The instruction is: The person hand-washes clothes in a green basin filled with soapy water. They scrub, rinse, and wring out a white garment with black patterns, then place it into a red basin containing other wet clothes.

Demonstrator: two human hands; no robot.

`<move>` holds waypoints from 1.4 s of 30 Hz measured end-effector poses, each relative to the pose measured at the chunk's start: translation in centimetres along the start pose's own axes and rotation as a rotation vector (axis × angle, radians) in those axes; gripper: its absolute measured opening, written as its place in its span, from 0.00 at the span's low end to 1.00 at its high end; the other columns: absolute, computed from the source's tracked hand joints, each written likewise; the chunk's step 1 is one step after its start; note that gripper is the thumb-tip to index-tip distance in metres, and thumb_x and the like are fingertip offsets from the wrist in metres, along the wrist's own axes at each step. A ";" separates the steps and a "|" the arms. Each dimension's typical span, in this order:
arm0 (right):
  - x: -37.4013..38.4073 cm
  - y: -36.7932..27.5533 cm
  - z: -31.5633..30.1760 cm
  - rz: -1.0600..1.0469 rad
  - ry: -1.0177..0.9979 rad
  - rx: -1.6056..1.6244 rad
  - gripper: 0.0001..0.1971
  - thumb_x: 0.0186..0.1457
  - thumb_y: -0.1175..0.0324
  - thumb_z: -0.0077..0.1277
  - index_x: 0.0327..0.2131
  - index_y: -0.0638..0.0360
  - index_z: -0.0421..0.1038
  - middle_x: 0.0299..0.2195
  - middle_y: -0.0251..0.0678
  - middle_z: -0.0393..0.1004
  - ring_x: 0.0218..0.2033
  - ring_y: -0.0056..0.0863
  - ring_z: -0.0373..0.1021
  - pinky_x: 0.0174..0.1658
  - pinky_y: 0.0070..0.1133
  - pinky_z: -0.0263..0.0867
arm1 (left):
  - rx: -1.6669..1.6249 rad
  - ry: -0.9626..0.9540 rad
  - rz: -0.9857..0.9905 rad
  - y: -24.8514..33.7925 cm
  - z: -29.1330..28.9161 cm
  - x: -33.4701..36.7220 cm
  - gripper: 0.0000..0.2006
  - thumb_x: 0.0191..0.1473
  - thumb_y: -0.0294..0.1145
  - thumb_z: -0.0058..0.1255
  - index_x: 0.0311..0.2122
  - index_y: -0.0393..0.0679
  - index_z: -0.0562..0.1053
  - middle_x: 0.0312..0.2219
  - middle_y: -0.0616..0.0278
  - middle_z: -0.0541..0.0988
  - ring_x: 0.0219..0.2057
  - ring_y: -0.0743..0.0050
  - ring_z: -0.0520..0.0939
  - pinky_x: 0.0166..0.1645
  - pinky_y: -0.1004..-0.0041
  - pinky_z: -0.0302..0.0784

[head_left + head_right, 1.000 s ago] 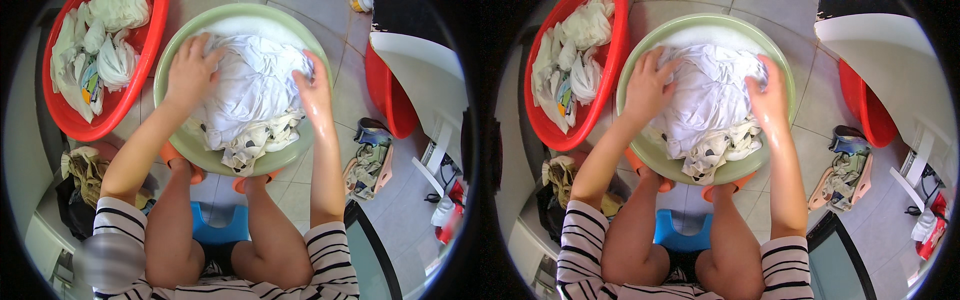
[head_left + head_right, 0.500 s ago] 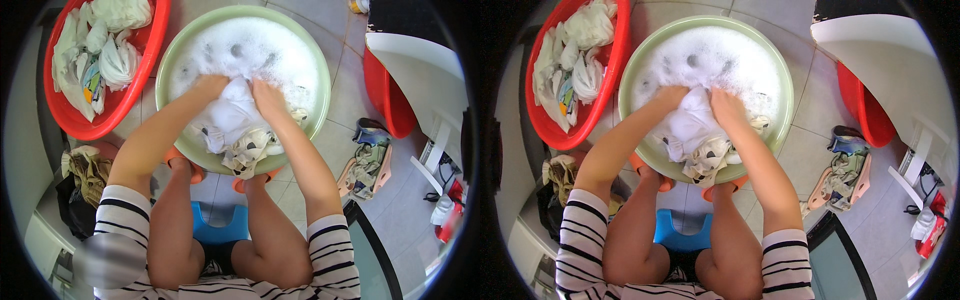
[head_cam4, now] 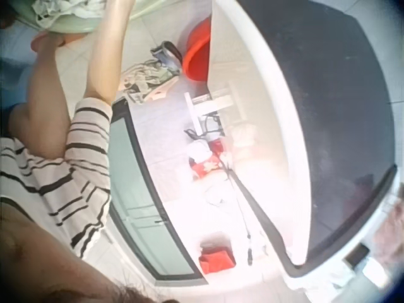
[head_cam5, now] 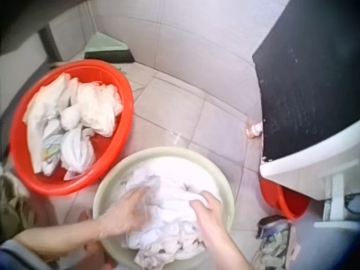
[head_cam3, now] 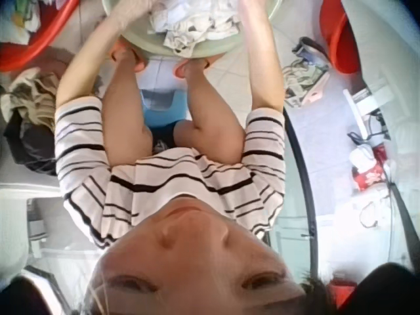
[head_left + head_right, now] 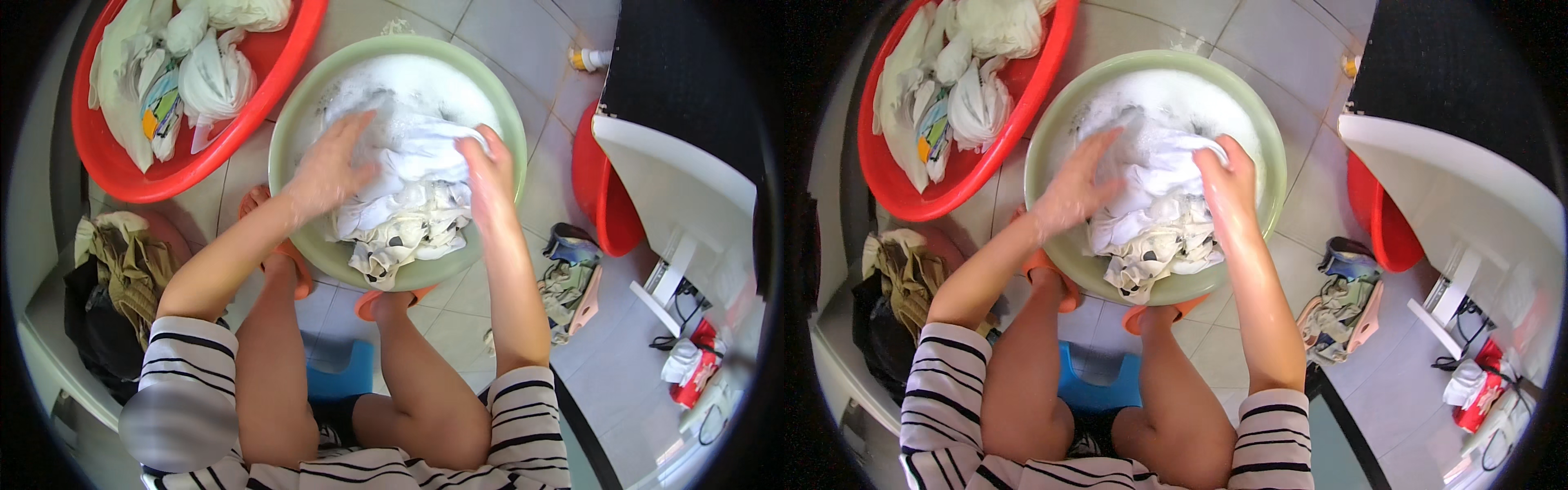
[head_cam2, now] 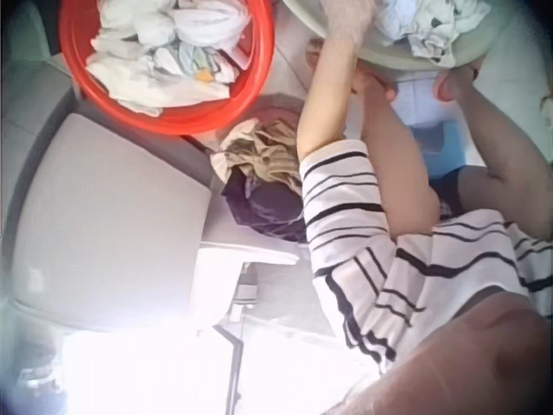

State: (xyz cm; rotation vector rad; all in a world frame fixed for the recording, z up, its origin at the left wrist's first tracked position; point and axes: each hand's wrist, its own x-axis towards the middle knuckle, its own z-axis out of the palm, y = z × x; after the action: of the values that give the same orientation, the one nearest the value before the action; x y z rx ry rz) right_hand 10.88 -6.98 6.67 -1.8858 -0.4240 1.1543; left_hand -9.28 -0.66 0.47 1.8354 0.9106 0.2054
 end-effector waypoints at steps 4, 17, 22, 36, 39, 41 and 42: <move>-7.4 -5.3 0.2 -0.002 -0.051 0.354 0.14 0.48 0.76 0.48 0.40 0.67 0.62 0.31 0.32 0.66 0.32 0.18 0.63 0.35 0.16 0.60 | 0.022 0.003 -0.034 2.2 0.8 -4.3 0.45 0.40 0.36 0.59 0.60 0.35 0.46 0.57 0.40 0.51 0.58 0.45 0.54 0.62 0.64 0.50; -12.5 -6.3 -1.9 -0.114 0.031 0.272 0.17 0.50 0.71 0.47 0.44 0.64 0.59 0.41 0.42 0.66 0.46 0.32 0.62 0.52 0.28 0.56 | -0.943 0.011 0.054 4.0 0.7 -1.3 0.16 0.45 0.32 0.52 0.41 0.38 0.70 0.35 0.51 0.74 0.39 0.52 0.74 0.48 0.68 0.67; -8.9 0.4 0.0 0.323 -0.197 0.635 0.28 0.59 0.50 0.38 0.53 0.63 0.57 0.50 0.41 0.64 0.52 0.31 0.61 0.58 0.28 0.53 | -0.541 0.211 0.309 9.6 0.3 -3.9 0.13 0.47 0.33 0.50 0.37 0.36 0.69 0.37 0.48 0.71 0.42 0.48 0.70 0.48 0.63 0.67; -9.0 6.2 -2.3 0.430 -0.511 1.057 0.25 0.58 0.60 0.29 0.52 0.70 0.56 0.48 0.50 0.63 0.49 0.40 0.63 0.53 0.32 0.61 | -0.923 -0.123 0.538 11.4 0.7 -6.9 0.12 0.42 0.25 0.52 0.35 0.37 0.68 0.34 0.51 0.70 0.41 0.49 0.70 0.46 0.63 0.66; -8.3 6.4 -3.2 0.371 -0.456 1.165 0.24 0.58 0.64 0.28 0.53 0.72 0.54 0.50 0.52 0.63 0.51 0.43 0.62 0.54 0.34 0.60 | -1.028 -0.060 0.282 8.7 -1.2 -5.0 0.16 0.47 0.31 0.53 0.42 0.37 0.70 0.35 0.59 0.74 0.41 0.68 0.74 0.46 0.70 0.68; -9.5 3.4 -1.4 0.387 -0.172 0.884 0.25 0.57 0.62 0.30 0.55 0.68 0.52 0.54 0.49 0.59 0.54 0.43 0.59 0.56 0.36 0.57 | -1.030 0.013 0.169 4.8 -0.6 -3.6 0.16 0.49 0.32 0.51 0.45 0.41 0.71 0.44 0.60 0.69 0.48 0.68 0.70 0.52 0.71 0.64; -9.8 3.1 -1.3 0.353 -0.147 0.803 0.26 0.59 0.59 0.31 0.57 0.64 0.51 0.56 0.48 0.56 0.56 0.43 0.56 0.57 0.38 0.55 | -0.987 0.048 0.141 3.4 0.6 -3.4 0.18 0.51 0.35 0.49 0.48 0.43 0.68 0.46 0.60 0.68 0.51 0.69 0.66 0.54 0.71 0.61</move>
State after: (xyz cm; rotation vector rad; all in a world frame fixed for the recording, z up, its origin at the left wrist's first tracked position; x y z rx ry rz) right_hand 6.46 -15.86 9.83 -1.1903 0.2903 1.4215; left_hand -9.64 -3.99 3.96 0.9664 0.5412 0.6584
